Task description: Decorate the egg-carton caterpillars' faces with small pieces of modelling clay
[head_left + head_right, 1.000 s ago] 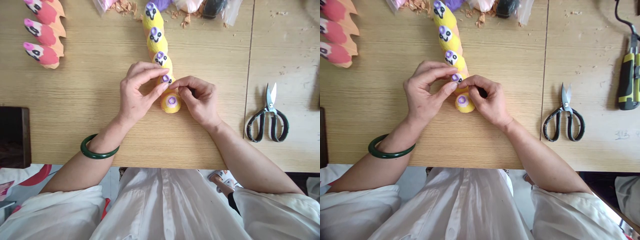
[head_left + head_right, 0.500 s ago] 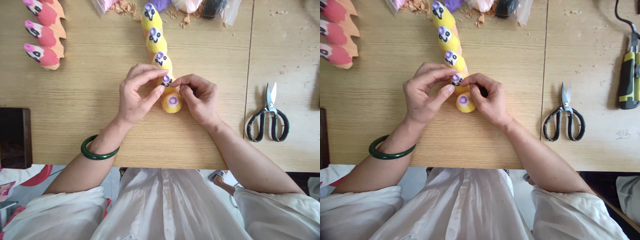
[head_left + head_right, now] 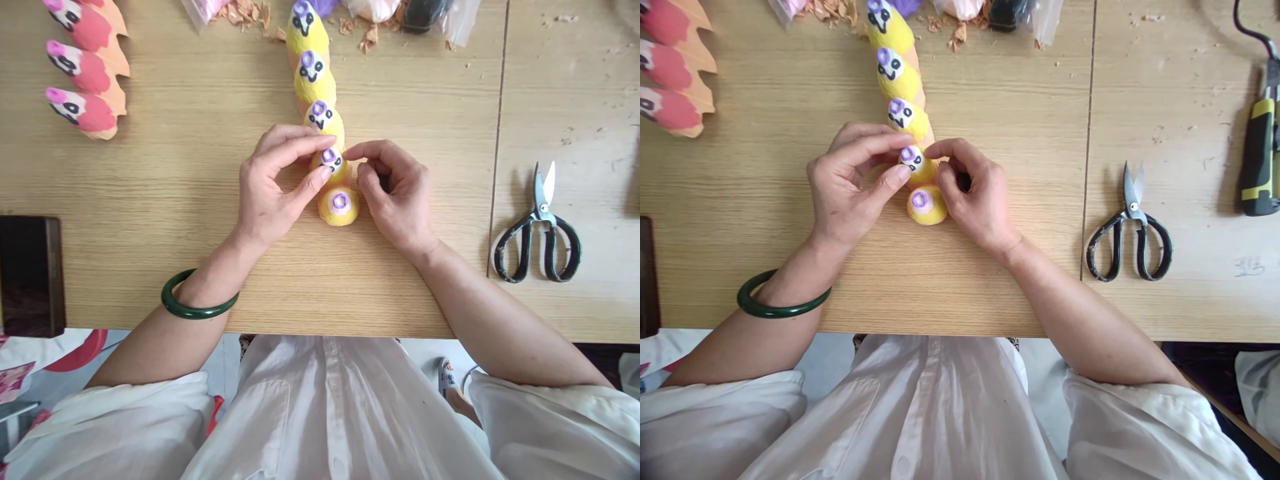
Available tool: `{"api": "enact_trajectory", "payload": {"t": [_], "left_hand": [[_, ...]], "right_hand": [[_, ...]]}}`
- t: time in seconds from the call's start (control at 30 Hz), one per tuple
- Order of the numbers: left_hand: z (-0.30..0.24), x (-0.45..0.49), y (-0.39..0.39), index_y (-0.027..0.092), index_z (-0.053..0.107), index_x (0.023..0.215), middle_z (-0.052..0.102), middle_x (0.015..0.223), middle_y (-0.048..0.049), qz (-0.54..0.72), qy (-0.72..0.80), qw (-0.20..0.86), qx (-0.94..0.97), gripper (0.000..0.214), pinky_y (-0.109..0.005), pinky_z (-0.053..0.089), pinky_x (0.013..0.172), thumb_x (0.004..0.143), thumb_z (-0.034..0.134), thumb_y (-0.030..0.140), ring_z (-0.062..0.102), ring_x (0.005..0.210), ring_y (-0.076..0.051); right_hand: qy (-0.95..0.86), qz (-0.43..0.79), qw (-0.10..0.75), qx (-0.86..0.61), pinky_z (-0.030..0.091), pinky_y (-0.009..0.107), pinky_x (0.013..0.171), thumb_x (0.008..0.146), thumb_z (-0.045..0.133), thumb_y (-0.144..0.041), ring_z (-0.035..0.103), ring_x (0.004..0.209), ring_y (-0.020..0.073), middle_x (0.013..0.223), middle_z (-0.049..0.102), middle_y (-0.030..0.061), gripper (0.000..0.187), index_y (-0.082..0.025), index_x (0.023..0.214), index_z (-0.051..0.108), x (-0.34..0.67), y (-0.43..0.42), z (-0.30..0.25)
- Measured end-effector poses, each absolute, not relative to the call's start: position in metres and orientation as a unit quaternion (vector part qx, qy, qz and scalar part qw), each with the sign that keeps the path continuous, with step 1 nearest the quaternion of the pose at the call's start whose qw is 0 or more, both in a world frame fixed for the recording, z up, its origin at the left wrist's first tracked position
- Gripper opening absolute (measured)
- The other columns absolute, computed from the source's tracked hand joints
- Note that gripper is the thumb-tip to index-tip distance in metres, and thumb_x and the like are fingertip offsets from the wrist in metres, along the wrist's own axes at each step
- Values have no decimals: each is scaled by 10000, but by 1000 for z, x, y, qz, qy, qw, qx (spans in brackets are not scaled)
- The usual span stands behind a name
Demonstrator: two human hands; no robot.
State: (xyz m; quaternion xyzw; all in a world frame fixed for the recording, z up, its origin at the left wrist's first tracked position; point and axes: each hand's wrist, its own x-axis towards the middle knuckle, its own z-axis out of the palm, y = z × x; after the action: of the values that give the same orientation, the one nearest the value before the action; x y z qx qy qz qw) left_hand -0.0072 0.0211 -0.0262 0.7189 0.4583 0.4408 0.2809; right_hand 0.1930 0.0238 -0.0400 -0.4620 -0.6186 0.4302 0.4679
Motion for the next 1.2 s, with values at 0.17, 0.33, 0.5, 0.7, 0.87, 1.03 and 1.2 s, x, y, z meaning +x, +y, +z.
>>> {"api": "enact_trajectory", "payload": {"t": [0.17, 0.33, 0.5, 0.7, 0.87, 1.03, 1.2], "left_hand": [[-35, -12, 26, 272, 769, 1267, 726, 1291, -33, 452, 432, 290, 724, 376, -404, 616, 1035, 1004, 736, 539, 690, 1252, -243], [-34, -12, 25, 280, 763, 1272, 720, 1290, -28, 472, 420, 334, 700, 304, -432, 620, 1054, 1031, 726, 461, 707, 1247, -232], [-33, -9, 24, 304, 777, 1240, 729, 1265, -23, 481, 428, 338, 687, 266, -417, 642, 1042, 1021, 743, 451, 729, 1209, -217], [-33, -9, 27, 343, 801, 1187, 765, 1217, -8, 475, 444, 315, 692, 228, -380, 662, 1006, 999, 763, 467, 733, 1181, -201], [-26, -10, 25, 334, 816, 1095, 782, 1216, 4, 477, 470, 347, 656, 236, -415, 644, 1047, 1016, 709, 529, 732, 1187, -227], [-27, -8, 25, 317, 818, 1134, 765, 1247, -21, 475, 459, 377, 649, 271, -395, 654, 1051, 979, 756, 529, 744, 1190, -230], [-30, -5, 24, 288, 812, 1155, 750, 1229, -50, 472, 473, 354, 655, 246, -381, 652, 1041, 991, 756, 463, 746, 1168, -227]], "right_hand": [[-620, 438, 460, -460, 584, 314, 763, 1042, 633, -291, 601, 760, 143, 782, 604, -12, 92, -244, 1043, 712, 193, 24, -40], [-623, 442, 458, -455, 570, 308, 747, 1037, 623, -271, 585, 756, 140, 775, 589, -16, 103, -231, 1056, 715, 194, 24, -38], [-631, 424, 459, -460, 514, 283, 679, 1024, 615, -234, 510, 672, 118, 760, 601, -28, 105, -220, 1046, 717, 193, 23, -36], [-641, 417, 470, -442, 443, 285, 634, 984, 551, -119, 431, 598, 96, 755, 603, -33, 188, -180, 1005, 727, 193, 23, -32], [-641, 417, 461, -450, 430, 285, 629, 1021, 567, -210, 424, 597, 105, 701, 514, -54, 147, -188, 1034, 712, 194, 23, -33], [-639, 426, 452, -453, 429, 284, 613, 1026, 596, -293, 421, 601, 110, 688, 506, -50, 134, -201, 1036, 693, 194, 24, -33], [-615, 452, 457, -457, 433, 288, 612, 1005, 640, -341, 419, 610, 120, 680, 510, -41, 128, -223, 1012, 689, 194, 24, -30]]}}
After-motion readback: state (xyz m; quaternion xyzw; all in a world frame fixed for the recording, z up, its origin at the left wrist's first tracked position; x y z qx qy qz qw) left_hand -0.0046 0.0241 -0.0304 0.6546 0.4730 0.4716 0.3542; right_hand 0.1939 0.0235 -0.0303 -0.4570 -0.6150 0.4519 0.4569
